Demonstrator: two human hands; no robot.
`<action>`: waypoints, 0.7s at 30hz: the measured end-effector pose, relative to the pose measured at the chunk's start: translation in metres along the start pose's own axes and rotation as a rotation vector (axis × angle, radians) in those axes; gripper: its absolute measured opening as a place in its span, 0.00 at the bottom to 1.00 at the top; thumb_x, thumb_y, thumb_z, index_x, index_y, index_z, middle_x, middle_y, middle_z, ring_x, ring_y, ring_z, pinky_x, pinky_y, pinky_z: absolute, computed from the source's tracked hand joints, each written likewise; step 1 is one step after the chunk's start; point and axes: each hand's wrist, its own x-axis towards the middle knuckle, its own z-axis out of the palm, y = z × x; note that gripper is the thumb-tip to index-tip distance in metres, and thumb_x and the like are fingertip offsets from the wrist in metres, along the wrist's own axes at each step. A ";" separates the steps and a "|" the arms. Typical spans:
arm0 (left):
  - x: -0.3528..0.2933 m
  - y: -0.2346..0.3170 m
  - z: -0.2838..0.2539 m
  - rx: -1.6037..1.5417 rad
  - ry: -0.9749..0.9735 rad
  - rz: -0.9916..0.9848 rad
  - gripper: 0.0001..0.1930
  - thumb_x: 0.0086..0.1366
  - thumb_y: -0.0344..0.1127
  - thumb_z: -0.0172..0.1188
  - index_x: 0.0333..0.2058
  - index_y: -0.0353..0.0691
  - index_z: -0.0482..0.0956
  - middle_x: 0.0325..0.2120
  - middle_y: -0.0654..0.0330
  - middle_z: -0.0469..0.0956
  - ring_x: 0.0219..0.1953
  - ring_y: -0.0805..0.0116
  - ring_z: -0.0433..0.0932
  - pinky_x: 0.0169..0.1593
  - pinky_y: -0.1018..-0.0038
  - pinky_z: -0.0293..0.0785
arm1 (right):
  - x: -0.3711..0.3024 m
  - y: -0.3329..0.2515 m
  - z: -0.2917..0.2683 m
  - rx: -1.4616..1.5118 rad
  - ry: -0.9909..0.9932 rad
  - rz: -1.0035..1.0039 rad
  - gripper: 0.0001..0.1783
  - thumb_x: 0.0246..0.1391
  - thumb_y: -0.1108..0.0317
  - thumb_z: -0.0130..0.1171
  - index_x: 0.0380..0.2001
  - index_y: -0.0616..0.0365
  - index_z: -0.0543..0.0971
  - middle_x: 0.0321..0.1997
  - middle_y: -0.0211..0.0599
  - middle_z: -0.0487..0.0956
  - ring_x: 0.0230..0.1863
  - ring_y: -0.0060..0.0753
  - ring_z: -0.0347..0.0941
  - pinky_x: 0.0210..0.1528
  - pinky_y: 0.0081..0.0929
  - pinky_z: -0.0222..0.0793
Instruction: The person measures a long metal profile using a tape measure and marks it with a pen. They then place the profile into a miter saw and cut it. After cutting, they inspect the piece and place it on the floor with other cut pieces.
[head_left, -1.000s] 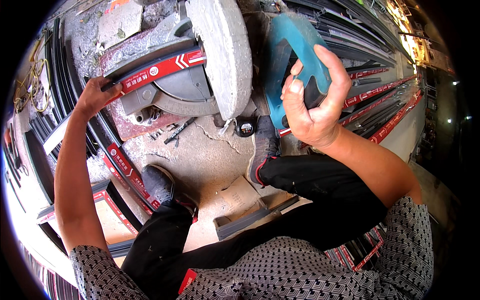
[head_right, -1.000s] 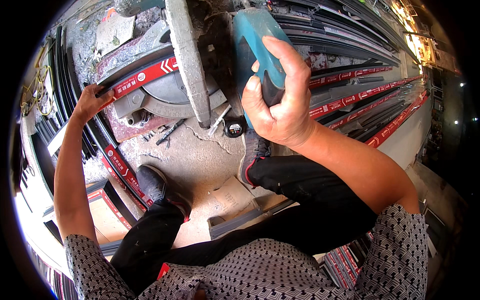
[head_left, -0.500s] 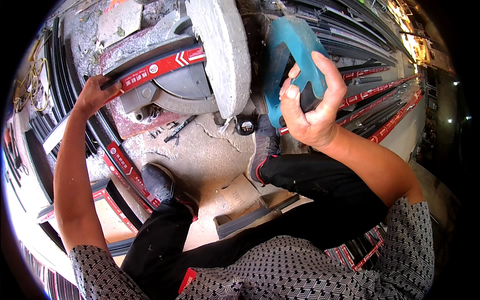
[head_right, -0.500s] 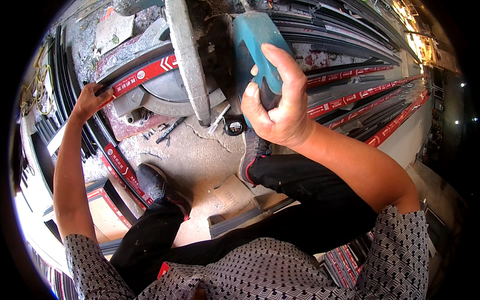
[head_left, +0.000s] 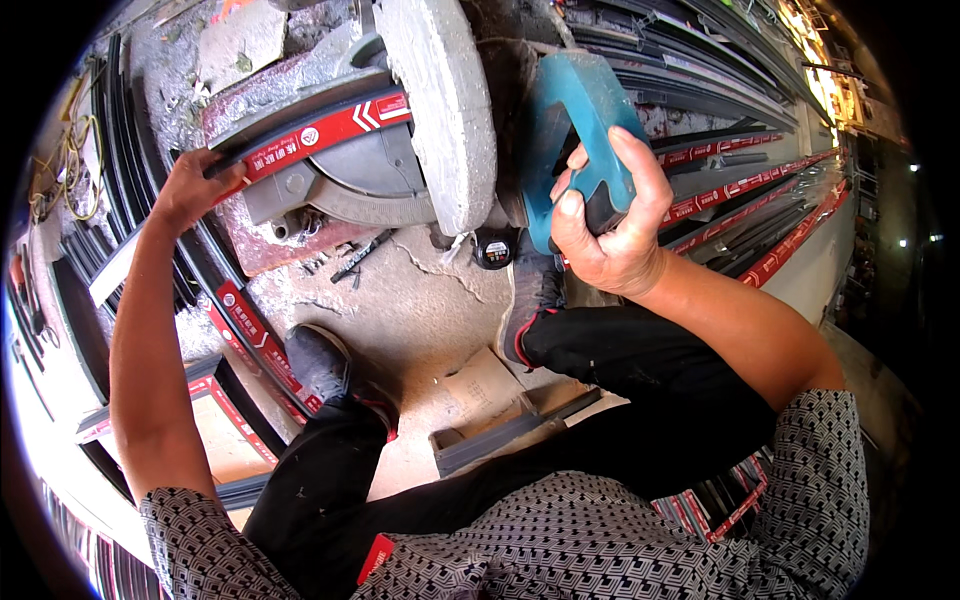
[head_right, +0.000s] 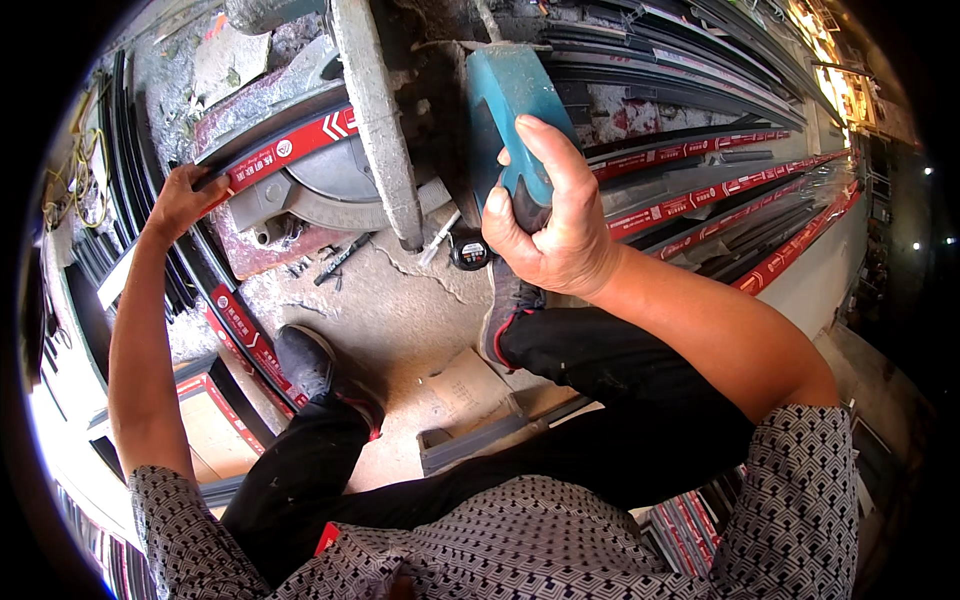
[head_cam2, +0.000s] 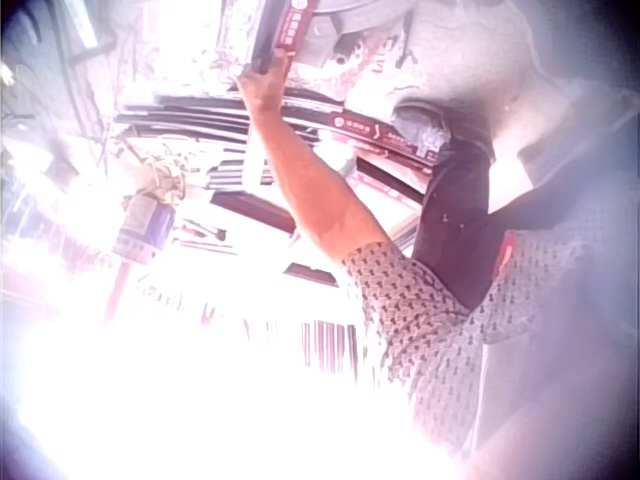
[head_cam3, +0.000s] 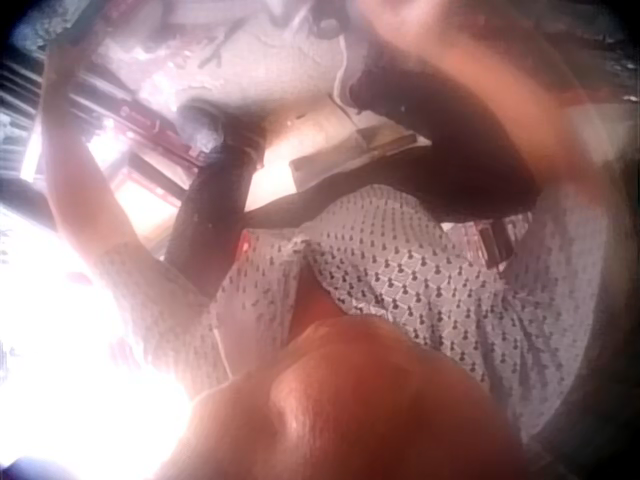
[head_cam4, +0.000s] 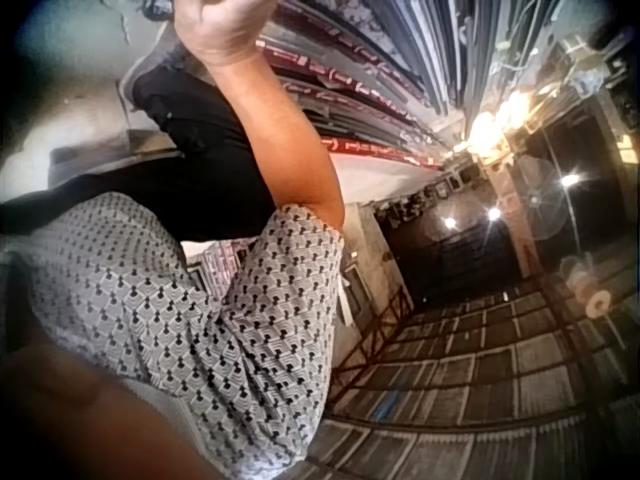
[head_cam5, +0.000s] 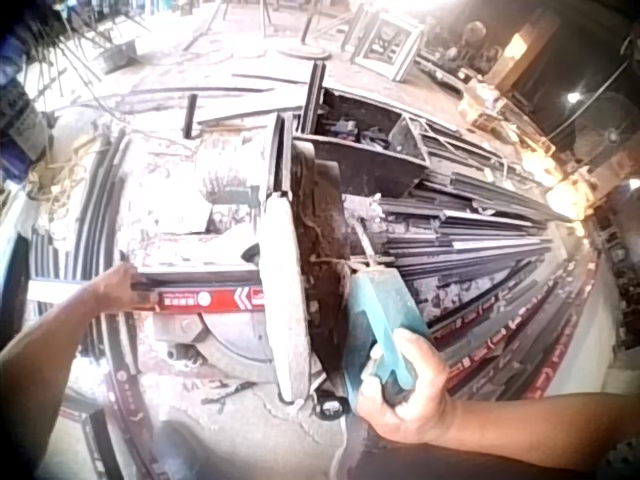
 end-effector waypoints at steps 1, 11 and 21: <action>-0.001 0.002 -0.002 -0.007 -0.010 0.004 0.32 0.63 0.54 0.71 0.44 0.22 0.84 0.36 0.48 0.87 0.38 0.66 0.82 0.50 0.67 0.76 | 0.003 0.000 0.000 0.003 0.003 0.001 0.40 0.63 0.79 0.56 0.72 0.56 0.50 0.50 0.46 0.72 0.34 0.26 0.73 0.37 0.28 0.77; -0.001 0.014 -0.010 -0.057 -0.132 -0.047 0.39 0.63 0.55 0.71 0.52 0.17 0.78 0.46 0.39 0.84 0.49 0.58 0.83 0.59 0.65 0.74 | 0.143 -0.046 -0.043 -0.006 0.197 0.128 0.27 0.66 0.67 0.57 0.65 0.62 0.67 0.41 0.37 0.78 0.32 0.24 0.75 0.33 0.23 0.74; -0.024 0.005 0.017 -0.030 -0.136 0.005 0.33 0.65 0.58 0.66 0.41 0.23 0.84 0.32 0.43 0.85 0.35 0.59 0.82 0.46 0.61 0.77 | 0.268 -0.026 -0.095 0.235 -0.015 0.388 0.14 0.62 0.65 0.60 0.49 0.57 0.79 0.33 0.34 0.82 0.25 0.24 0.78 0.25 0.24 0.76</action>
